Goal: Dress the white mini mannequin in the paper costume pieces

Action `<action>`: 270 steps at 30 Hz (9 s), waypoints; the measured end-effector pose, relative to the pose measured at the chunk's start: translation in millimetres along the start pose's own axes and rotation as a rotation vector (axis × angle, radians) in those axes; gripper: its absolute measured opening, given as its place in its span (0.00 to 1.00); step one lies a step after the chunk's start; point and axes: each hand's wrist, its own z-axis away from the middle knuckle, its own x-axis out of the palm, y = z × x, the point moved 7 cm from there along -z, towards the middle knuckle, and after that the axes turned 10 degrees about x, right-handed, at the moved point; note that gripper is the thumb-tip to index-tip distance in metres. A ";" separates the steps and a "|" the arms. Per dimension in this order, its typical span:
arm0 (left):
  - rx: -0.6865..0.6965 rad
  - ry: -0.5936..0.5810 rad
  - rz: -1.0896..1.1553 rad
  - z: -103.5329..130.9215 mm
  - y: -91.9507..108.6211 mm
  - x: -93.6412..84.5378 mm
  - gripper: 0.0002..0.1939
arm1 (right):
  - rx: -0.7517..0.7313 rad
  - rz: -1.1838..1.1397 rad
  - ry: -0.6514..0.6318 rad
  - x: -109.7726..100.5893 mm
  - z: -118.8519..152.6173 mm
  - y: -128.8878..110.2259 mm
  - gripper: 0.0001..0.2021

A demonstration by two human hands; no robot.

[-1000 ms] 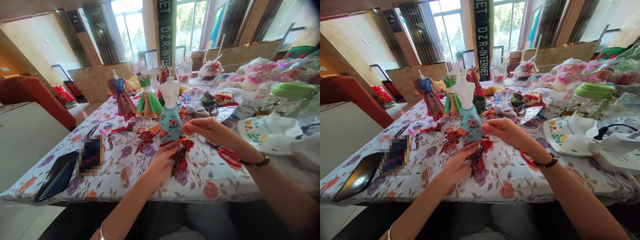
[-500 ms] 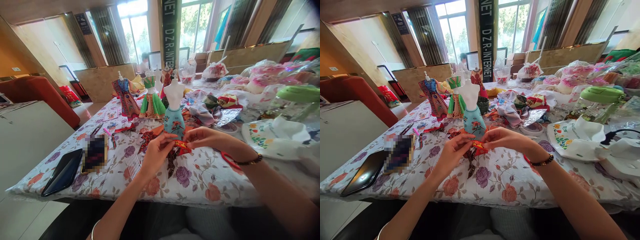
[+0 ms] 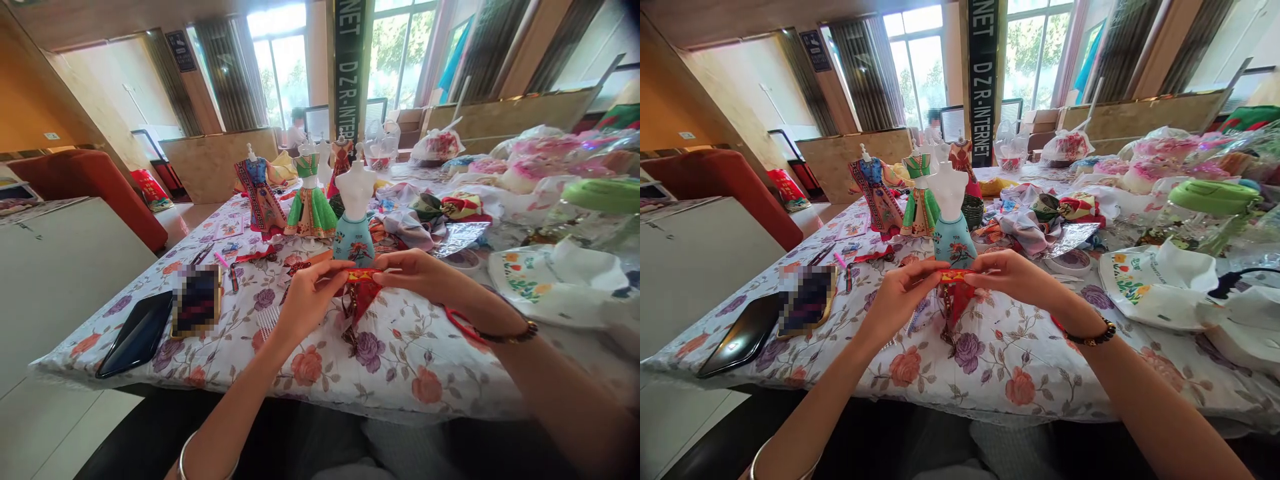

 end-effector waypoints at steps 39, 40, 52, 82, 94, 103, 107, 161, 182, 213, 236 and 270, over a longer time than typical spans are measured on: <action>0.209 0.204 -0.207 -6.9 38.1 -24.2 0.03 | -0.156 0.668 0.707 -51.7 45.1 -40.6 0.10; 0.221 0.215 -0.214 -7.0 39.5 -24.2 0.03 | -0.164 0.678 0.729 -52.1 46.6 -42.6 0.10; 0.290 0.136 -0.244 -3.4 58.3 -26.9 0.05 | -0.154 0.591 0.626 -61.7 55.5 -49.9 0.06; 0.010 -0.059 0.083 24.4 72.3 -18.1 0.05 | -0.069 0.299 0.414 -54.5 100.7 -45.2 0.09; -0.329 -0.045 -0.018 12.1 -81.4 16.1 0.06 | 0.183 0.216 0.152 -32.1 8.5 94.3 0.18; -0.100 -0.084 -0.306 1.3 -69.2 9.4 0.06 | 0.137 0.380 0.282 -38.4 6.0 98.2 0.11; -0.025 -0.096 -0.445 3.8 -61.2 8.5 0.07 | 0.087 0.615 0.412 -38.7 13.0 83.7 0.10; 0.260 -0.457 -1.119 80.5 -47.2 65.9 0.29 | -0.164 1.053 0.371 43.5 60.3 70.5 0.20; -0.150 -0.286 -0.822 49.9 -91.5 -118.9 0.14 | -0.288 0.716 0.232 119.3 -43.9 -7.2 0.09; -0.039 -0.541 -1.102 56.0 -83.7 -99.7 0.20 | -0.164 0.785 0.234 157.7 -113.8 7.8 0.11; 0.019 -0.541 -1.022 52.6 -91.0 -102.9 0.21 | -0.186 1.019 0.148 172.4 -100.5 -12.1 0.07; 0.060 -0.473 -0.982 51.6 -90.3 -101.4 0.17 | -0.339 0.834 0.060 152.9 -10.5 -29.6 0.18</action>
